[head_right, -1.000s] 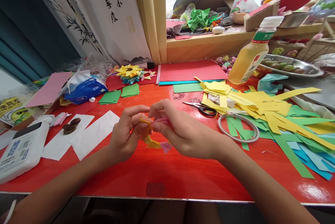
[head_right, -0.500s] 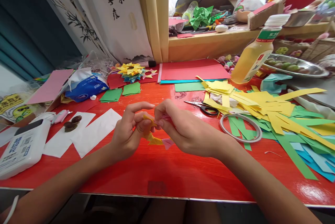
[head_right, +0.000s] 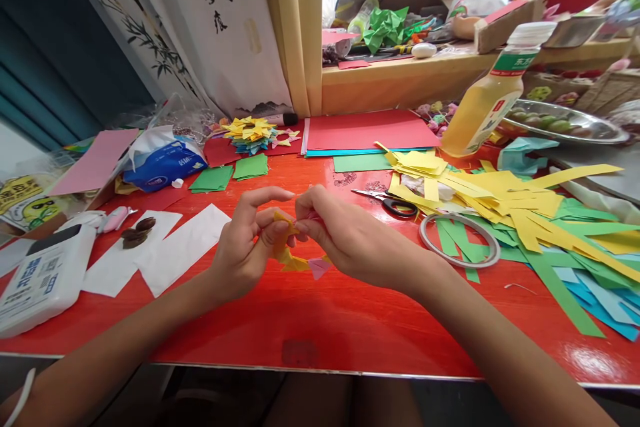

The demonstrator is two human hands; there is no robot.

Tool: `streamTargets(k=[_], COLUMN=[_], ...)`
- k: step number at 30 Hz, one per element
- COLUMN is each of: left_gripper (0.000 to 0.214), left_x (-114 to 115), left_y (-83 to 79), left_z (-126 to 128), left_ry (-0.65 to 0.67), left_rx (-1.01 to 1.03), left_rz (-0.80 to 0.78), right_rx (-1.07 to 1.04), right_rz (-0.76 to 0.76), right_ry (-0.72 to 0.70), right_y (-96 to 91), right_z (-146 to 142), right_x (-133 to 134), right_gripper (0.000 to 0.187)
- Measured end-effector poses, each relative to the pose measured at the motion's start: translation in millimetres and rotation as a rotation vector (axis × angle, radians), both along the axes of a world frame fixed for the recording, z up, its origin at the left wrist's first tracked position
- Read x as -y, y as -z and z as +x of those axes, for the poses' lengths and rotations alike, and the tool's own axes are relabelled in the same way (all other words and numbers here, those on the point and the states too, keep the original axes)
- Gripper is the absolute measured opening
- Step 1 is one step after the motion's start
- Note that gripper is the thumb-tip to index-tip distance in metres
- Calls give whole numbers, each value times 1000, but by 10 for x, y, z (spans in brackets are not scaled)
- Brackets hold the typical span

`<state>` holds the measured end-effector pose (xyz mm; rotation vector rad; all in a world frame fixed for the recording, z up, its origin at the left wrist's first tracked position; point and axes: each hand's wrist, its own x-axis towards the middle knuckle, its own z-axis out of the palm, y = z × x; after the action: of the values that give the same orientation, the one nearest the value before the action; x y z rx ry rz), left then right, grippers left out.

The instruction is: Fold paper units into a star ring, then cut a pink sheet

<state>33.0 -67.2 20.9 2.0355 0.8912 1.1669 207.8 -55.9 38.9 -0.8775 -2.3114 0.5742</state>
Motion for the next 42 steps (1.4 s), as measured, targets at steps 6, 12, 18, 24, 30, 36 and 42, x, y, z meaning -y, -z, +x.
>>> streamTargets(k=[6,12,18,24,30,36,42], left_gripper=[23,23,23,22,20,20,20], left_x=[-6,-24,-29,-13,-16,-41,-40], left_y=[-41,-49,-51,-29,0,10,15], left_z=[13,15,12,30,36,33,33], left_ry=[-41,-16,25,-33,-60,-76,-77], left_rx=[30,85,136,113,94,93,111], left_rz=[-116,-254,-336,-292,-230,-230,-249], right_rx=[-72,-82,-162,-264,-256,-142,-91], right_rz=[67,-14,-185,-326,-281,-120,-120], right_ry=[-4,51,37,40,49,31,-20], right_y=[0,-17,2,19,27,18,23], right_z=[-41,-40,-59,-68,-101,-105,-47], right_x=[-42,-60,-44,-52,-49,-33,-38], right_gripper=[7,10,13,16,15,8,7])
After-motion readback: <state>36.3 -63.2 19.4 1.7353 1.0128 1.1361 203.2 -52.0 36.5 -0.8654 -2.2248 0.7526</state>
